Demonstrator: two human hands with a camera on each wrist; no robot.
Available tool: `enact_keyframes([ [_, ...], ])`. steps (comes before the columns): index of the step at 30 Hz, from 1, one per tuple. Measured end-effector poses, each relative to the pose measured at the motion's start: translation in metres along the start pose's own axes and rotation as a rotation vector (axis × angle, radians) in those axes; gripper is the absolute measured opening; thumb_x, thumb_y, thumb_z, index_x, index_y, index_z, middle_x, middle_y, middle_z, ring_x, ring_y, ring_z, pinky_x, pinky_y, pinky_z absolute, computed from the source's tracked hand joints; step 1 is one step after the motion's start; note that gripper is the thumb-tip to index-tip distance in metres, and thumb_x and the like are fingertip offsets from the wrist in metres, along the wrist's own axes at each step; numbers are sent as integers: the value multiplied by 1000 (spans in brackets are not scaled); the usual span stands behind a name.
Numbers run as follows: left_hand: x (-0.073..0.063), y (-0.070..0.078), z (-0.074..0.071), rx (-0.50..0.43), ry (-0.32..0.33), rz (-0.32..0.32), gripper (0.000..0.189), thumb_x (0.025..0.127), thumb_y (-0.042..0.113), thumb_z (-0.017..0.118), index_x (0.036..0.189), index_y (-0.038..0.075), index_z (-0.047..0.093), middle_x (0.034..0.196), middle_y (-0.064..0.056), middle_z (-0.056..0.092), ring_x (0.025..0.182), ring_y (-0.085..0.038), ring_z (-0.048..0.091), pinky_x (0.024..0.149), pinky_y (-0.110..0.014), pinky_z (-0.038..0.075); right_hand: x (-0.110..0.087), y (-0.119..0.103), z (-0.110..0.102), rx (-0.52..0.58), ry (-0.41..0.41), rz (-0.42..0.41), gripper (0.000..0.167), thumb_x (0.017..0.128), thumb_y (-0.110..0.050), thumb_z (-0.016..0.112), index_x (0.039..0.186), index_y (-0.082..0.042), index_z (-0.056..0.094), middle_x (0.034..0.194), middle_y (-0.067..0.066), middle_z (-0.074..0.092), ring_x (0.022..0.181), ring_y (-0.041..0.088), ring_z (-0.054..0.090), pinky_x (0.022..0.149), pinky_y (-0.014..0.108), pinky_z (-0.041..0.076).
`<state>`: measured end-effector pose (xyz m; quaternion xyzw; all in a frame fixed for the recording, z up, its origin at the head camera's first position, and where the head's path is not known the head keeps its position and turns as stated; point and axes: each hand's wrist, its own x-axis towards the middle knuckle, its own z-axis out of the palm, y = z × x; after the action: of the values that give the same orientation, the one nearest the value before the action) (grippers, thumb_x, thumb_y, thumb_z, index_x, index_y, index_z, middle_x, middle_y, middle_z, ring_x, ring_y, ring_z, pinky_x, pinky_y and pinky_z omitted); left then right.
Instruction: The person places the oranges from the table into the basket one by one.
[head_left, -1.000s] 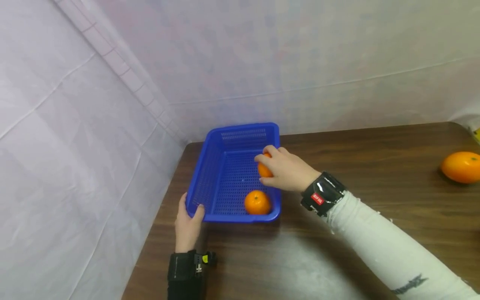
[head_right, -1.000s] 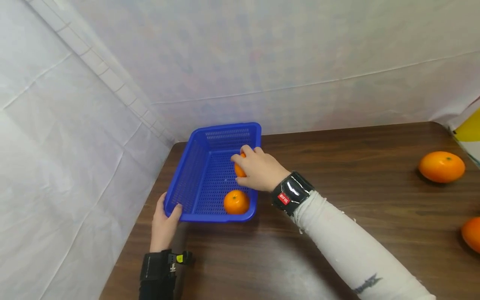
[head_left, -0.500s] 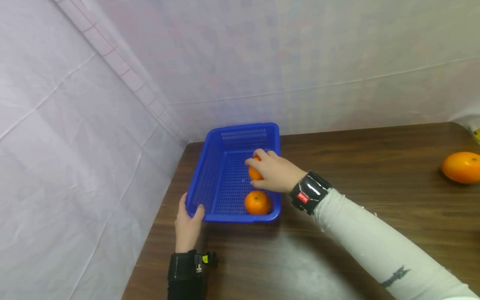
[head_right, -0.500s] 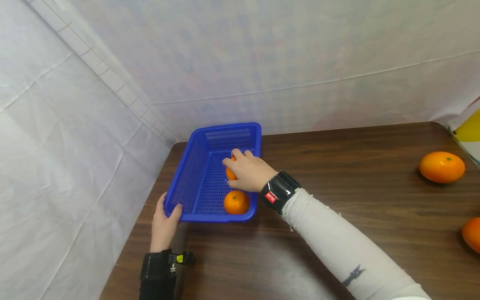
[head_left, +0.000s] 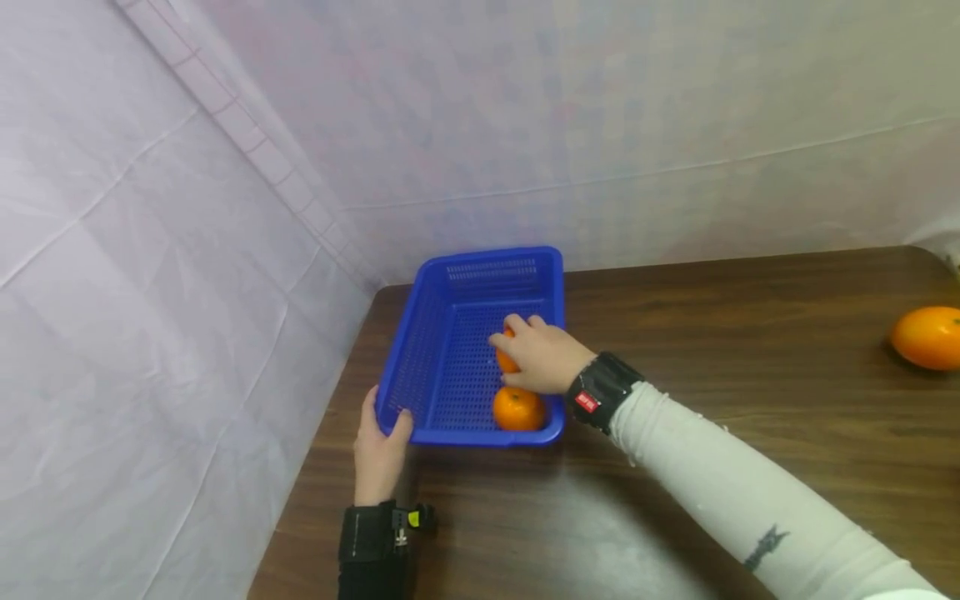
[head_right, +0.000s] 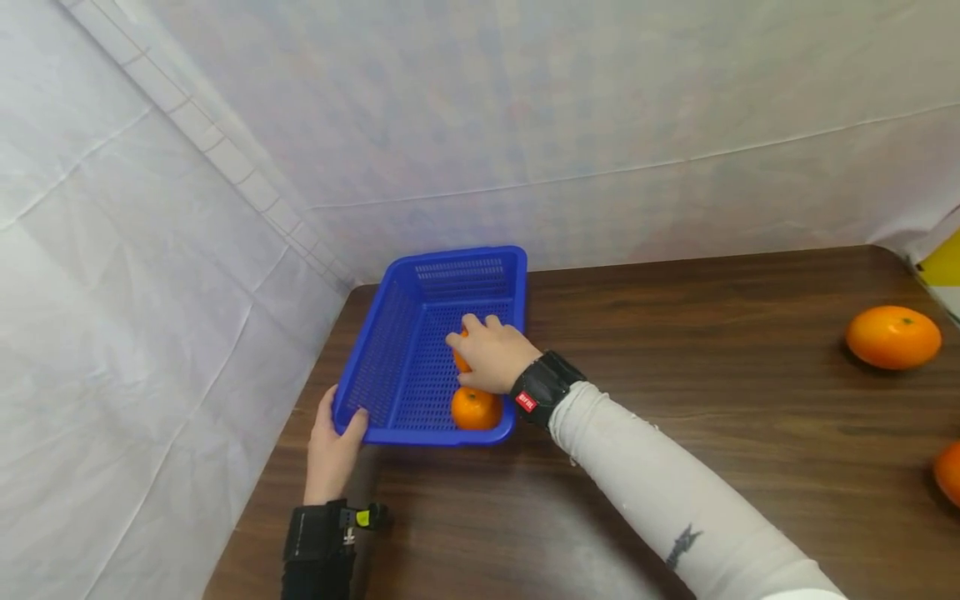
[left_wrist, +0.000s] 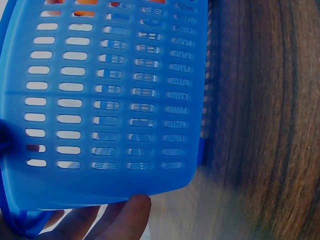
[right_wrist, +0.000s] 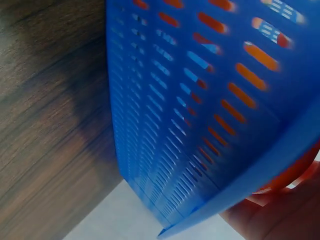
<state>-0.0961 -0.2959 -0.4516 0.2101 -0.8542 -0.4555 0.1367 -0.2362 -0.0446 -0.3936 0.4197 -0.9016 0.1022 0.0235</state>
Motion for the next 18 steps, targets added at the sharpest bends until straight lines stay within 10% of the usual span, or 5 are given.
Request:
enact_keyframes([
  [18,-3,0,2,-15,-4,1,71,98,28,57,160,17,25,151,-23,49,135,-42,52,110,-59,42,10,2,18,-76,-50,49,56,92,-45,69,139,-17,59,132,17,57,109,38,60,85,52,58],
])
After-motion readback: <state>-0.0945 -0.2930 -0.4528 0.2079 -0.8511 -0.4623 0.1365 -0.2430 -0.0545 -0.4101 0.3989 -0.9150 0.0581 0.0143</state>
